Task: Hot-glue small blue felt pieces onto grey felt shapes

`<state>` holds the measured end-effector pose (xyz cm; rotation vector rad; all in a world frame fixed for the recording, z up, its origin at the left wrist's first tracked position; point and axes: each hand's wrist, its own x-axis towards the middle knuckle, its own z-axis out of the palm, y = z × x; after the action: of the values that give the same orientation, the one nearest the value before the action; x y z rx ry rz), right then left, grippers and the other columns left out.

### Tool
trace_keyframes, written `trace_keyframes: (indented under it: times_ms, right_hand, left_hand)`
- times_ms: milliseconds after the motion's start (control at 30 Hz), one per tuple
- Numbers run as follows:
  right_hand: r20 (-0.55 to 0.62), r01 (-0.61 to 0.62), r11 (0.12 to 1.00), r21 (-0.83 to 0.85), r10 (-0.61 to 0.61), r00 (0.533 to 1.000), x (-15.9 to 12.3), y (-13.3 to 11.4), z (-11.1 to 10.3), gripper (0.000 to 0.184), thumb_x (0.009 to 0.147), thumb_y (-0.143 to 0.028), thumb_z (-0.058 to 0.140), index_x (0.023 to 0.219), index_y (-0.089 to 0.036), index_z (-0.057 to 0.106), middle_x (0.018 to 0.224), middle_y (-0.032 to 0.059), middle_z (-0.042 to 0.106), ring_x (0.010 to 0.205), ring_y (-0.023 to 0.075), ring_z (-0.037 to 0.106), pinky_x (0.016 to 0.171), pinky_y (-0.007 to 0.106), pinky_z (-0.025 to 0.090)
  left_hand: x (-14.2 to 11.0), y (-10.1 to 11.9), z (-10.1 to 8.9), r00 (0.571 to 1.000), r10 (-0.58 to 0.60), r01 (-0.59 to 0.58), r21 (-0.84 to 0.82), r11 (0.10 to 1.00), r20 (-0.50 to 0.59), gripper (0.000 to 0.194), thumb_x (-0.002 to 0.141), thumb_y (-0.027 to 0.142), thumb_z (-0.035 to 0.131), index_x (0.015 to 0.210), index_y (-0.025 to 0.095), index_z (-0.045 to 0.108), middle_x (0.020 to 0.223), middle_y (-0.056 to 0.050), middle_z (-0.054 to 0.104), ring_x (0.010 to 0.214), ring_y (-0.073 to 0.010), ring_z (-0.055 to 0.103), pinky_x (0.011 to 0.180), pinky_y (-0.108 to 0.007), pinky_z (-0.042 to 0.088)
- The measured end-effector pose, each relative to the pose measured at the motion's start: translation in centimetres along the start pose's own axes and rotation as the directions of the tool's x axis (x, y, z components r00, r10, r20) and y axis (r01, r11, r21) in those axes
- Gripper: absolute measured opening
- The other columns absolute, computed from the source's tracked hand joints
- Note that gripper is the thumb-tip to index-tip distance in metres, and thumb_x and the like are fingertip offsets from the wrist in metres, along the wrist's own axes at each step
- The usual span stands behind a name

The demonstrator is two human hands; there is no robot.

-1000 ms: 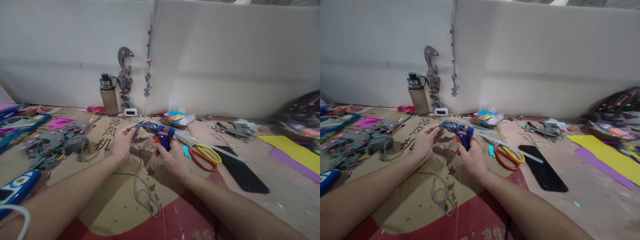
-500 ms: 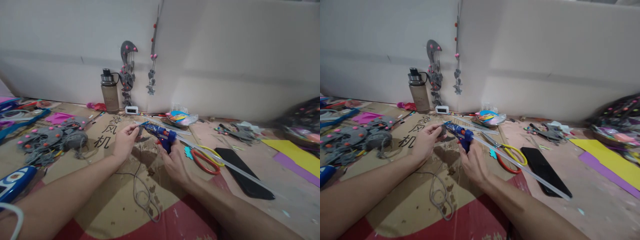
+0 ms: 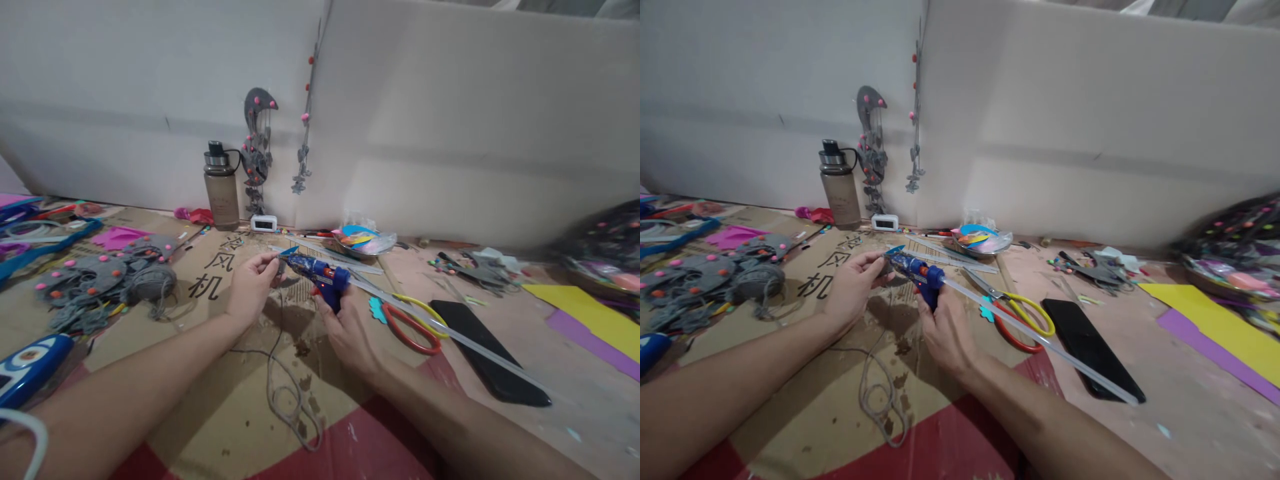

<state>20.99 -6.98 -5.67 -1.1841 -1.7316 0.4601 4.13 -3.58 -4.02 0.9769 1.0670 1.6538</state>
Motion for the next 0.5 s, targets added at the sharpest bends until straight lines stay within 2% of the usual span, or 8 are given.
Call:
trace_keyframes:
  times_ms: [200, 367, 500]
  right_hand:
    - [-0.012, 0.013, 0.999, -0.048, -0.014, 1.0, 0.08, -0.77, -0.63, 0.03, 0.088, -0.038, 0.047, 0.104, -0.016, 0.06, 0.096, 0.0104, 0.067, 0.086, 0.0231, 0.062, 0.082, 0.037, 0.047]
    - [-0.045, -0.006, 0.991, -0.133, 0.0, 0.999, -0.02, -0.89, -0.57, 0.035, 0.087, -0.04, 0.047, 0.106, -0.014, 0.059, 0.096, 0.0128, 0.066, 0.086, 0.0249, 0.062, 0.08, 0.038, 0.047]
    - [-0.033, 0.023, 0.991, -0.129, -0.028, 0.999, -0.08, -0.23, -0.12, 0.033, 0.088, -0.04, 0.045, 0.104, -0.014, 0.058, 0.096, 0.0123, 0.066, 0.087, 0.0241, 0.062, 0.082, 0.039, 0.047]
  left_hand:
    - [-0.01, 0.18, 0.25, 0.998, -0.04, 0.039, -0.034, 0.999, -0.046, 0.036, 0.057, 0.036, 0.078, 0.083, 0.013, 0.068, 0.071, -0.001, 0.064, 0.063, -0.0099, 0.057, 0.062, -0.026, 0.055]
    - [-0.02, -0.04, 0.16, 0.999, -0.028, 0.028, -0.034, 0.999, -0.027, 0.036, 0.059, 0.037, 0.077, 0.084, 0.013, 0.068, 0.071, -0.002, 0.065, 0.063, -0.0103, 0.057, 0.063, -0.028, 0.056]
    - [-0.1, -0.01, 0.12, 1.0, -0.02, 0.02, -0.033, 0.999, -0.002, 0.035, 0.06, 0.037, 0.077, 0.084, 0.013, 0.068, 0.071, -0.002, 0.064, 0.065, -0.0108, 0.058, 0.063, -0.027, 0.056]
